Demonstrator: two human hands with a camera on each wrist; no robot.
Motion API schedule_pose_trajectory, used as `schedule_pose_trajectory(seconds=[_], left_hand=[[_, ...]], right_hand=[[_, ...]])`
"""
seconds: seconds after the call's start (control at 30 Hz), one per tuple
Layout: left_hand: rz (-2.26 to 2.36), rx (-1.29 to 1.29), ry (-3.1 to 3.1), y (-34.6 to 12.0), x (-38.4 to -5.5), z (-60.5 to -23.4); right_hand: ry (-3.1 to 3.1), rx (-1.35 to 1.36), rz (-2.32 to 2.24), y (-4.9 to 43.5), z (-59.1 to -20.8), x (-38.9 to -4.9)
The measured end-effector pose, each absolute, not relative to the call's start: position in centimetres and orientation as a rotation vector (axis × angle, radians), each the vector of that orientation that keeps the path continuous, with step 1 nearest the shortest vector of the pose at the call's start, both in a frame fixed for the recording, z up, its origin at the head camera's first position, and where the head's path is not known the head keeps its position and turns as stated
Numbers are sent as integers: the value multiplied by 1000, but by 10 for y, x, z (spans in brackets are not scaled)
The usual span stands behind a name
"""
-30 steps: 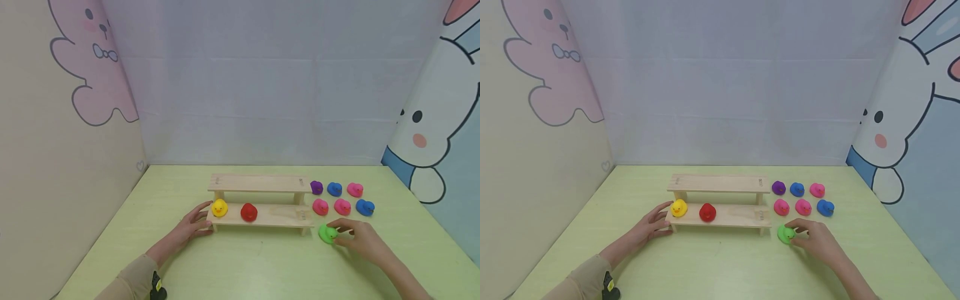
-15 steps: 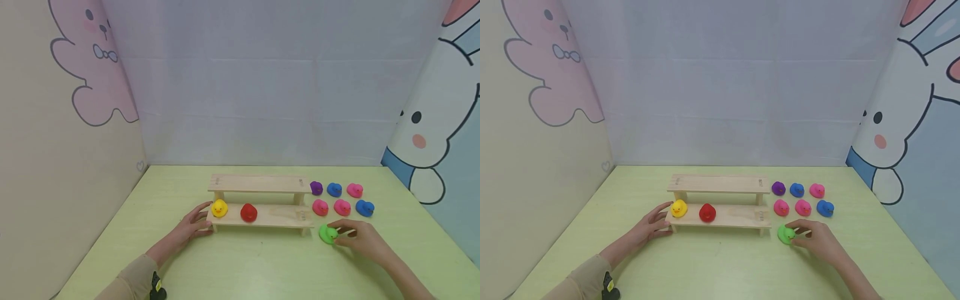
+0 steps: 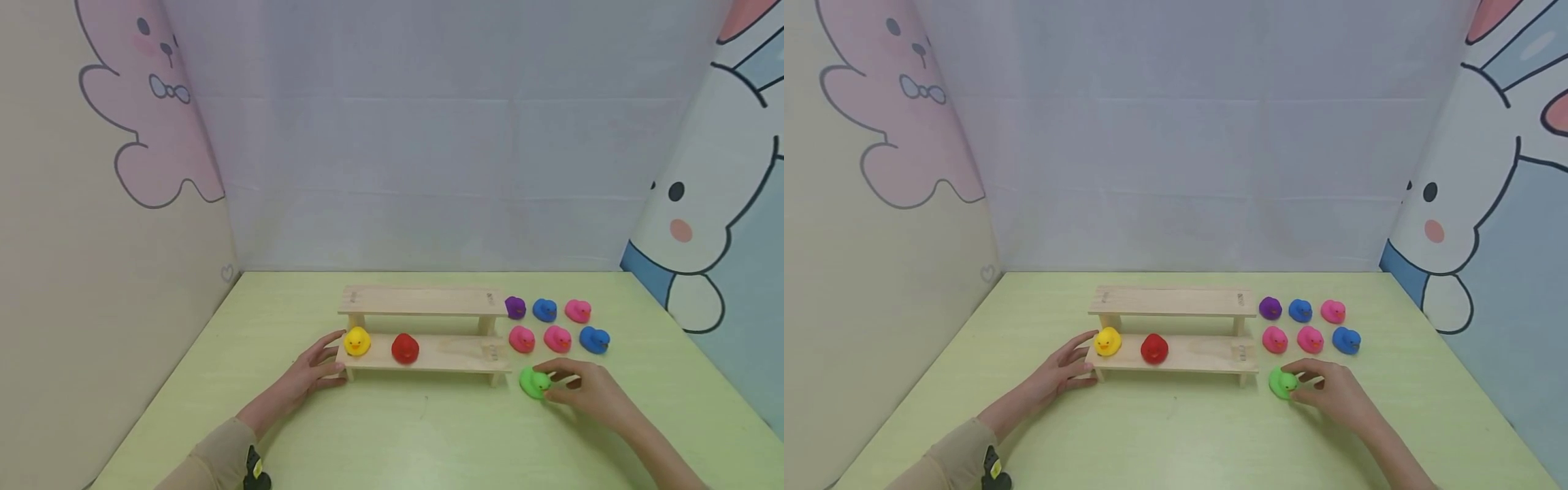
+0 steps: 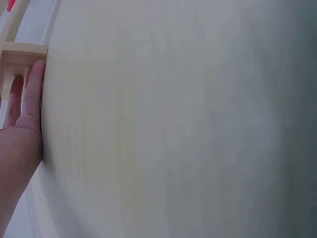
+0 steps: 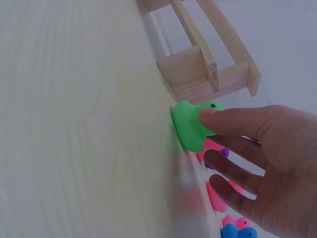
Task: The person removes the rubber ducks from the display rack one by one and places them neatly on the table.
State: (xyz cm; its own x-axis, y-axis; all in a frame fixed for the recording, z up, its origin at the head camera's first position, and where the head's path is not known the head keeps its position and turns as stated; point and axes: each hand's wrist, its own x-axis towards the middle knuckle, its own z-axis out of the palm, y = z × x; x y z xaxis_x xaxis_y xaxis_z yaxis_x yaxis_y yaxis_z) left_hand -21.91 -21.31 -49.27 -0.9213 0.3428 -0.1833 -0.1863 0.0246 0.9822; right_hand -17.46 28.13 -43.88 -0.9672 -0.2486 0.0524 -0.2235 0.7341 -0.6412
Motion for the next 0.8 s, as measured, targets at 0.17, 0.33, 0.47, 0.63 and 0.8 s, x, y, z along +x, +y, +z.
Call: schedule_pose_trajectory(seconds=[0.17, 0.33, 0.47, 0.63, 0.8], left_hand=[[1962, 158, 1935, -212, -217, -490], [1968, 153, 1925, -211, -216, -488], [1969, 157, 1912, -209, -212, -479], [1971, 168, 1885, -209, -209, -471], [1979, 163, 1894, -210, -213, -480]], right_hand=[[2901, -405, -1053, 281, -438, -173], [2889, -376, -1041, 280, -435, -173], [2879, -367, -1041, 280, -434, -173], [2878, -370, -1043, 280, -433, -172], [2886, -367, -1032, 280, -433, -172]])
